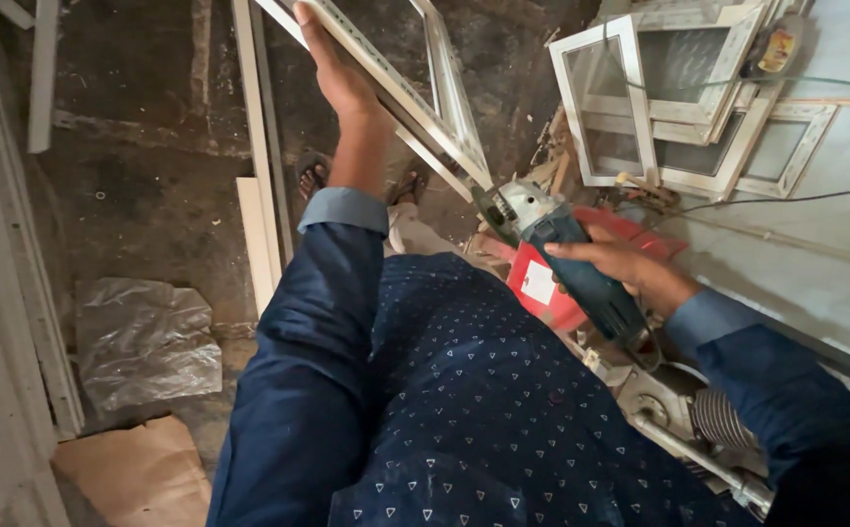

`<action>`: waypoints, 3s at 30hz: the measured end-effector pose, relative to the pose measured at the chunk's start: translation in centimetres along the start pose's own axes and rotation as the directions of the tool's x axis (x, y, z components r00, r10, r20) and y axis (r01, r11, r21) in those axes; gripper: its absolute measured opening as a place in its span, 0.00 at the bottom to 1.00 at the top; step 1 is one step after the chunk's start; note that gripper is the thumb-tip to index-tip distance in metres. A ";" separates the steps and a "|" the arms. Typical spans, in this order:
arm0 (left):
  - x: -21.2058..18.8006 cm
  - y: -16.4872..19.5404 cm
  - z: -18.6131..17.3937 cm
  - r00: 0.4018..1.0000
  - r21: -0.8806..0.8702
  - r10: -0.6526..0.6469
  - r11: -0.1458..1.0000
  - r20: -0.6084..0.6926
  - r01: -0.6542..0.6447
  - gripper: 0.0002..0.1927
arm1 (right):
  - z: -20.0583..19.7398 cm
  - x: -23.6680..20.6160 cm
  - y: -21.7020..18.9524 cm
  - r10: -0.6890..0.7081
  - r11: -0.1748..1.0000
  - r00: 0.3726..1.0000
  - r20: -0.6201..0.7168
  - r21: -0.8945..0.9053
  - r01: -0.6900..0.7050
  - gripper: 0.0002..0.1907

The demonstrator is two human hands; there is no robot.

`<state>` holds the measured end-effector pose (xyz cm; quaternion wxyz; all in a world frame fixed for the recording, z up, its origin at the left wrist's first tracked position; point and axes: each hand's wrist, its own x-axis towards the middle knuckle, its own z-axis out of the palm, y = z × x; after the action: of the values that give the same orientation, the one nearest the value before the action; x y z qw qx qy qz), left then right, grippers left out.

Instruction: The person picks up white uPVC window frame profiles from a pile on the workshop floor and uses an angle grinder to grind and smooth the cut edges of the frames, working on one frame at a time and setting finished frames aside.

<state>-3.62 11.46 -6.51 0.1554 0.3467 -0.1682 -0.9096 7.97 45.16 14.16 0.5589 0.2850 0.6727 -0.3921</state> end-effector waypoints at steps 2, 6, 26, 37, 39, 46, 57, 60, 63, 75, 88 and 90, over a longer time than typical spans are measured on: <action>-0.1 0.0 0.2 1.000 -0.005 -0.025 1.000 0.004 0.025 0.51 | 0.4 0.0 -0.4 -0.017 1.000 1.000 -0.016 -0.006 0.017 0.24; -0.4 0.2 0.4 1.000 0.007 -0.004 1.000 0.007 0.004 0.51 | 1.1 -0.5 -1.7 -0.103 0.995 0.994 -0.045 -0.009 0.103 0.27; -0.1 0.3 1.5 1.000 -0.049 -0.005 0.999 -0.001 0.005 0.47 | -1.0 -2.6 -0.9 -0.131 0.984 0.989 -0.068 -0.131 0.122 0.29; 0.0 0.7 2.1 0.997 0.009 -0.001 1.000 -0.075 0.001 0.51 | -1.0 -1.8 -2.0 0.016 0.990 0.994 -0.105 -0.139 -0.031 0.30; 0.2 0.8 2.3 0.994 0.023 -0.041 0.999 -0.104 0.044 0.51 | 0.0 -2.0 -2.8 0.036 0.996 0.994 -0.107 -0.078 -0.044 0.29; 0.2 1.2 2.7 0.993 0.027 -0.023 0.999 -0.114 0.026 0.52 | 1.4 -2.0 -4.2 0.049 0.999 0.994 -0.102 -0.016 -0.051 0.26; 0.1 2.0 3.1 0.992 0.051 -0.027 0.998 -0.121 0.033 0.53 | 2.3 -2.2 -4.5 0.067 0.997 0.983 -0.173 0.041 -0.060 0.28; 0.2 2.1 3.0 0.992 0.100 -0.023 0.994 -0.128 0.036 0.53 | 2.4 -2.2 -4.4 0.038 0.999 0.988 -0.152 0.040 -0.032 0.28; 0.2 2.2 3.0 0.994 0.097 -0.010 0.995 -0.105 0.021 0.53 | 2.3 -2.2 -4.2 0.032 0.999 0.988 -0.153 0.040 -0.026 0.26; 0.3 2.8 3.6 0.989 0.135 -0.034 0.989 -0.146 0.054 0.55 | 2.4 -1.9 -3.3 -0.053 0.995 0.996 -0.077 0.085 0.060 0.22; 0.7 2.7 3.4 0.992 0.154 -0.034 0.987 -0.121 0.053 0.58 | 2.7 -2.4 -3.5 -0.044 0.992 0.993 -0.110 0.112 0.056 0.21; 0.8 2.6 3.4 0.991 0.151 -0.026 0.987 -0.134 0.046 0.58 | 2.5 -2.4 -3.4 -0.049 0.992 0.993 -0.108 0.115 0.061 0.22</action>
<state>-6.04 9.47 -3.47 0.1225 0.4201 -0.2209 -0.8716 7.06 41.36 17.00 0.4940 0.3189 0.6845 -0.4309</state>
